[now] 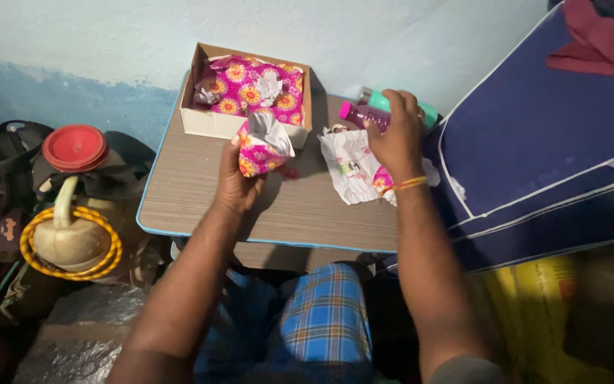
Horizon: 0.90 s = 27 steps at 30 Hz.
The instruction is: The person sits on a bed with a small table and wraps small items in pink floral wrapping paper, folding the paper around each item and placing the wrapped pieces into an open cardboard box lined with the same paper.
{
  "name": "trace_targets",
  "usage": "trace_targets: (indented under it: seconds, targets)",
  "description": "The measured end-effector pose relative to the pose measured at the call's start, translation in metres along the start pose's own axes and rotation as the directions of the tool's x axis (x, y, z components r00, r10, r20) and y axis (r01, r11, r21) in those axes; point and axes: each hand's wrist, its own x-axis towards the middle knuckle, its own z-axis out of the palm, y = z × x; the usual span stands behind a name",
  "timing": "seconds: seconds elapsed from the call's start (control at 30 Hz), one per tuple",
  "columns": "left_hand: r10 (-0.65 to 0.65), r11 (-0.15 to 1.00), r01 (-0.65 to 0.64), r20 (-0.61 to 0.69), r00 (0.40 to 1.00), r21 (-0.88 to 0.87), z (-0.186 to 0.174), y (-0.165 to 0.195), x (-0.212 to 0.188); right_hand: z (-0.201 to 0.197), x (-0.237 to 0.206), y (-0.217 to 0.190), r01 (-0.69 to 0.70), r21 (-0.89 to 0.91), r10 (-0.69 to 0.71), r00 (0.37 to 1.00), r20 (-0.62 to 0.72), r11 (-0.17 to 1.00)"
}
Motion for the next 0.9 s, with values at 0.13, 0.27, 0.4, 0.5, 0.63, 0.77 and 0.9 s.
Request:
trace_targets:
  seconds: [0.13,0.27,0.4,0.5,0.63,0.77,0.9]
  targets:
    - [0.047,0.999,-0.047,-0.004,0.999,0.006,0.002,0.001,0.000,0.001,-0.012,-0.037,0.056,0.024,-0.057,0.998,0.025,0.998]
    - [0.069,0.997,-0.069,-0.006,0.998,0.027,0.005,0.001,-0.001,0.028,-0.041,-0.066,-0.135,0.278,0.065,0.967,0.247,0.951]
    - [0.109,0.994,-0.108,-0.027,0.994,0.016,0.008,0.001,0.001,0.053,-0.073,-0.086,-0.432,0.249,0.242,0.801,0.548,0.867]
    - [0.076,0.997,-0.075,-0.051,0.996,0.018,0.007,-0.002,0.002,0.066,-0.091,-0.094,-0.463,0.227,0.282,0.790,0.544,0.857]
    - [0.062,0.998,-0.062,-0.029,0.998,0.021,0.004,-0.004,0.001,0.090,-0.107,-0.095,-0.334,0.244,0.224,0.894,0.388,0.910]
    - [0.021,0.999,-0.025,-0.099,0.995,-0.033,0.011,-0.004,0.000,0.109,-0.116,-0.077,-0.285,0.407,0.172,0.941,0.291,0.868]
    - [0.000,0.999,-0.007,-0.147,0.989,-0.052,0.026,-0.002,-0.006,0.111,-0.115,-0.042,-0.686,0.568,0.349,0.724,0.595,0.455]
